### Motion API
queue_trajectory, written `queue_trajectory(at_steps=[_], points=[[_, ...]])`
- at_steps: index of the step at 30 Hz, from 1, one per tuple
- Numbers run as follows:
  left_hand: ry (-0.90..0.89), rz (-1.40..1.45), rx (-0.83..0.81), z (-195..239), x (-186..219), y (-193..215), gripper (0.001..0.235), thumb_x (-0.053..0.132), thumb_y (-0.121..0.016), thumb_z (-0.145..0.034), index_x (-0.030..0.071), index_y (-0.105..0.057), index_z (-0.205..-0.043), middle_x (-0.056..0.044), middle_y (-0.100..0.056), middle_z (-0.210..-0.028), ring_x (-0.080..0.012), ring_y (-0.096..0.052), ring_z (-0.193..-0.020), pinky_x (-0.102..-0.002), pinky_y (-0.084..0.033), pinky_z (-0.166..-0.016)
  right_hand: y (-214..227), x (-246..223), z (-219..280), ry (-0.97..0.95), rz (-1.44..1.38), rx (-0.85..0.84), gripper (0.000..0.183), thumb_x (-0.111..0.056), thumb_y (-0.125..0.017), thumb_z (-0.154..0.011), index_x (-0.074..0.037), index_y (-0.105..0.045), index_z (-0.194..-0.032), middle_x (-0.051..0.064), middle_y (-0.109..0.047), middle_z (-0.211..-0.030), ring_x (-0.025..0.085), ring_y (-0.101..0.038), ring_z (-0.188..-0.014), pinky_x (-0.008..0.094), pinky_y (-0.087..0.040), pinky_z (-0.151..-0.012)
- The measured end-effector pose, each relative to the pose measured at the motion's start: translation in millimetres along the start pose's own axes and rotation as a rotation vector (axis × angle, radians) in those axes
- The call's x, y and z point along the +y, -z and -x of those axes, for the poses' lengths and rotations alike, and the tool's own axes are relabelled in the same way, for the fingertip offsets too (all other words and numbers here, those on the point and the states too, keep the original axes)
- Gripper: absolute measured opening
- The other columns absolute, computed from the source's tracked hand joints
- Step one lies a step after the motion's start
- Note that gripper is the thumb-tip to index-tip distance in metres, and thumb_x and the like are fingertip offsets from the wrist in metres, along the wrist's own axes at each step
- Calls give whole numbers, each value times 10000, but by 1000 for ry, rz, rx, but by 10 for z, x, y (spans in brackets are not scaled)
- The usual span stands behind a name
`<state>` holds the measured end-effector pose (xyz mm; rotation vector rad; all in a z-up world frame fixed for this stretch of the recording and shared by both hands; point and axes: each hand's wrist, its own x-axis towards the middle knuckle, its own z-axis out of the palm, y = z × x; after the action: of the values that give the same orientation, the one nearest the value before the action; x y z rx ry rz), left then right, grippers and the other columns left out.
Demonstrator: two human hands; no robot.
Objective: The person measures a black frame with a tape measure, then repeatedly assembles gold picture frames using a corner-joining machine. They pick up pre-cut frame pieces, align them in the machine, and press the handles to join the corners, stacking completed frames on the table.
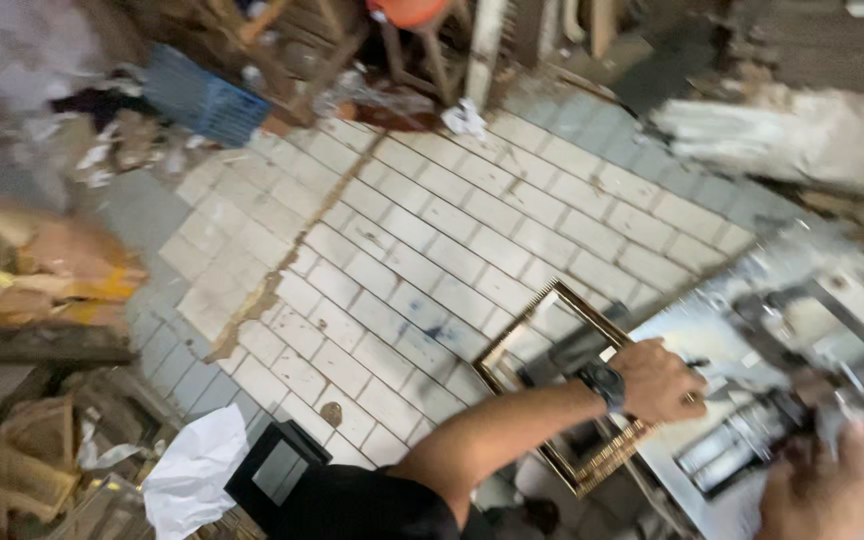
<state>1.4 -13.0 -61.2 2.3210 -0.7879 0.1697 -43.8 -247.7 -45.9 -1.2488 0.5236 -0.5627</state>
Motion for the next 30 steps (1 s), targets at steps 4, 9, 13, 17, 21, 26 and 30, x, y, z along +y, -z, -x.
queue_trajectory(at_steps=[4, 9, 13, 17, 21, 26, 30], points=[[-29, 107, -163, -8, -56, 84, 325, 455, -616, -890, 220, -785, -1038, -159, -707, -701, -357, -700, -680, -514, -540, -778, -9, -89, -22, 761, 1030, -72, 1143, -109, -1066, -770, 108, -225, -1513, 345, -273, -1490, 496, -304, -1353, 553, -257, -1097], [-142, 78, 45, 25, -77, 237, 169, 280, -672, -813, 160, -746, -722, -79, -648, -565, -257, -603, -486, -455, -484, -617, -330, -95, -154, 444, 728, -188, 641, -304, -1002, -770, -33, -600, -1190, 110, -683, -1138, 224, -662, -1027, 365, -578, -896], [-96, 45, -77, -53, 114, 399, 205, 262, -681, -847, 128, -738, -702, -63, -626, -517, -251, -546, -426, -443, -413, -586, -427, -390, 86, 398, 942, -133, 611, -396, -912, -808, -19, -569, -1147, 76, -744, -940, 200, -740, -814, 332, -619, -749], [-135, 26, -11, -100, 190, 479, 182, 255, -691, -832, 124, -724, -709, -89, -613, -546, -256, -564, -480, -422, -421, -621, -571, -551, 416, 383, 993, -2, 667, -419, -926, -775, 11, -539, -1108, 87, -770, -864, 220, -757, -725, 353, -602, -656], [-170, 43, 47, -30, 150, 487, 187, 260, -705, -830, 126, -705, -700, -74, -628, -574, -250, -588, -516, -420, -414, -620, -536, -428, 645, 348, 1006, -71, 695, -366, -958, -793, 4, -456, -1100, 117, -765, -895, 214, -758, -760, 347, -609, -669], [-161, 51, 13, -60, 165, 478, 193, 227, -701, -840, 119, -689, -681, -73, -597, -540, -255, -571, -499, -429, -393, -606, -437, -287, 479, 625, 905, -46, 858, -269, -1004, -779, 20, -302, -1179, 216, -582, -1001, 292, -668, -899, 363, -589, -755], [-150, 45, 1, -52, 166, 509, 206, 234, -705, -831, 114, -673, -667, -66, -586, -530, -254, -552, -489, -422, -376, -603, -423, -227, 318, 546, 924, 28, 873, -265, -1004, -752, 14, -278, -1146, 170, -515, -980, 279, -583, -865, 410, -515, -735]])
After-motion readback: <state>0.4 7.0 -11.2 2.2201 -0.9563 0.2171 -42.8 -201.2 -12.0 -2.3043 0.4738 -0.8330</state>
